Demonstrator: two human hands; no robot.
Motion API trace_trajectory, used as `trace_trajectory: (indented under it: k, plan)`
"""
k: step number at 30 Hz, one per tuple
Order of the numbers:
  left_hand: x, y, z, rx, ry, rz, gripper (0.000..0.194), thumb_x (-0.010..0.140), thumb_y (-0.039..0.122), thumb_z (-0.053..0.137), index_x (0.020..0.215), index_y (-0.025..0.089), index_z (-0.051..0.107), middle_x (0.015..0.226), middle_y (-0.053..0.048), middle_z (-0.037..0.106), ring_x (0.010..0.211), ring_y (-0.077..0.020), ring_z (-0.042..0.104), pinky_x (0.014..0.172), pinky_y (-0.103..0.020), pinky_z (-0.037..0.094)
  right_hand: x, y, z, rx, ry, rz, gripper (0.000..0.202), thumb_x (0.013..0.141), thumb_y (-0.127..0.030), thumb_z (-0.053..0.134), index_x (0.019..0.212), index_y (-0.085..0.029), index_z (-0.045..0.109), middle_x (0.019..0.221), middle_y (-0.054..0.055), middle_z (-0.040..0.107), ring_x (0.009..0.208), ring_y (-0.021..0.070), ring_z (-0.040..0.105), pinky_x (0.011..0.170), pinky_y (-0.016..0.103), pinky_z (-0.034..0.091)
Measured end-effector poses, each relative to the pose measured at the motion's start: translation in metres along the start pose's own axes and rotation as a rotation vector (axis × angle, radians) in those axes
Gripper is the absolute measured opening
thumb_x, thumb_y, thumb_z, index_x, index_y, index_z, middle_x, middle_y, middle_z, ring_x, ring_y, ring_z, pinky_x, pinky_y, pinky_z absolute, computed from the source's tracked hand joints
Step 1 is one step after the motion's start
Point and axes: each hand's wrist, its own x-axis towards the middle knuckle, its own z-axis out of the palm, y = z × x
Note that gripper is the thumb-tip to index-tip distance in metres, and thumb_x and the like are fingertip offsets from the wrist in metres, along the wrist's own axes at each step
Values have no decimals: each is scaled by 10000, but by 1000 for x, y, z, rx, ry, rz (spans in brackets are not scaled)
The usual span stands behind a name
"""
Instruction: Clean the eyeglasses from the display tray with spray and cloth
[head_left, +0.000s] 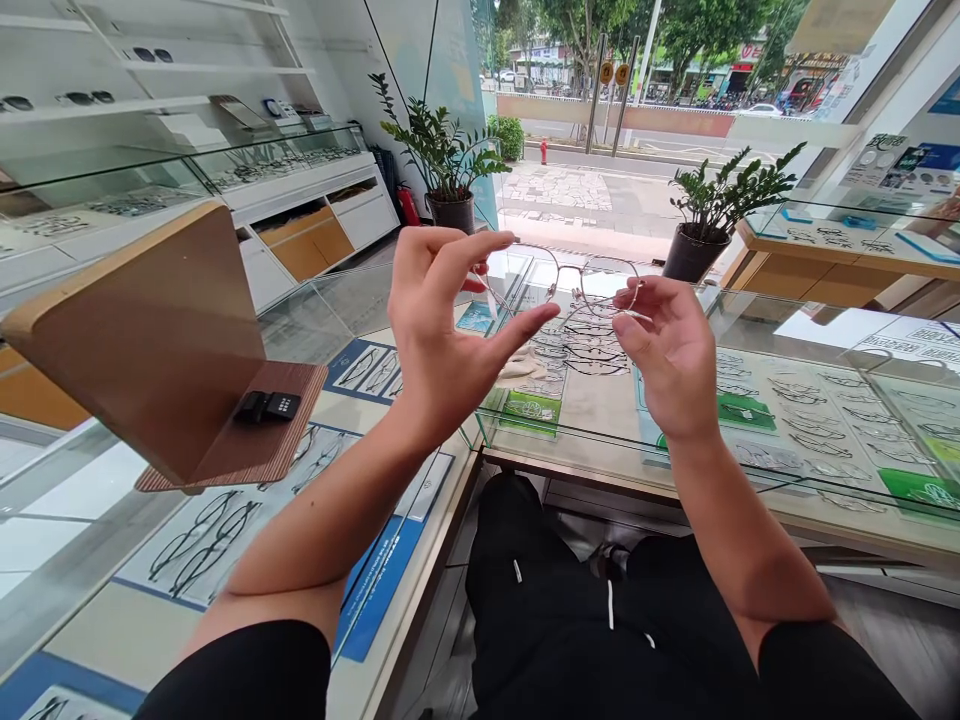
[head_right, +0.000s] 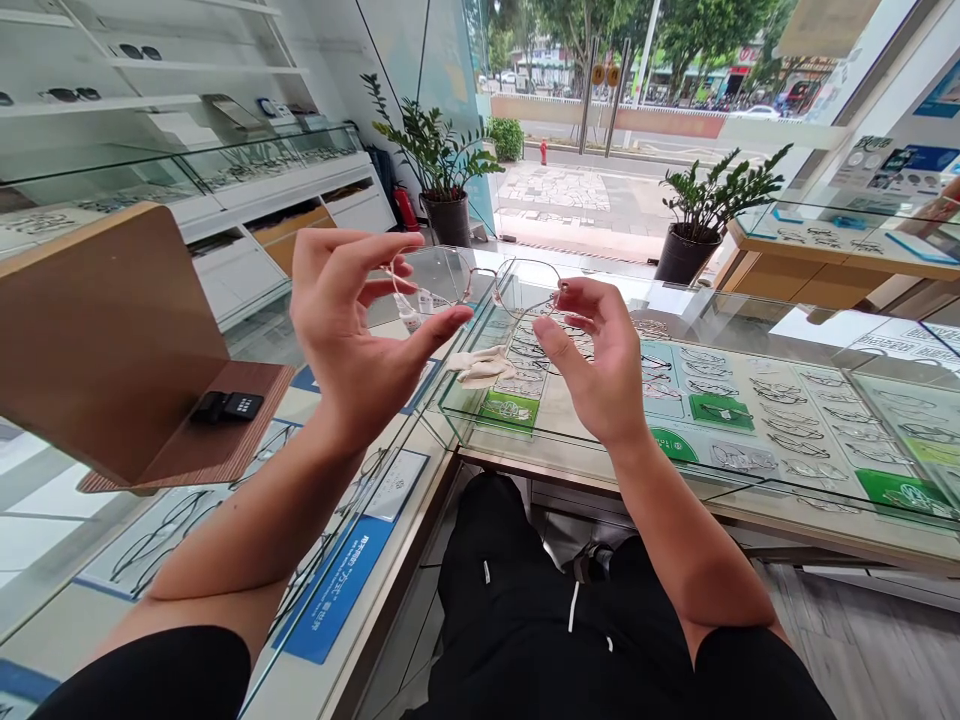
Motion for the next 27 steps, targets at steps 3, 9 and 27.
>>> trace_trajectory:
  k: [3,9,27]
  plan:
    - [0,1,2,-37,-19,-25,626,839,704,808,1334,343,682,1216,-77,569,1082,-248,644,839,-397,646,-2,-2,1,66,26,13,363,933,-423,752,1255,-293,644,1207,61,700,1177,249,692,1053,449,592]
    - [-1,4,3,-34,-61,-65,621,829,725,805,1286,319,699,1222,-79,586,1040,-232,659,802,-378,663,-5,-3,0,170,24,81,433,899,-485,788,1257,-286,650,1188,68,727,1182,268,709,1087,470,601]
    - [-4,-6,8,4,-114,-33,569,848,728,784,1232,316,700,1025,-60,649,958,-242,645,812,-427,581,-9,0,-2,160,-9,84,367,968,-405,694,1314,-295,646,1266,77,720,1263,281,695,1106,498,607]
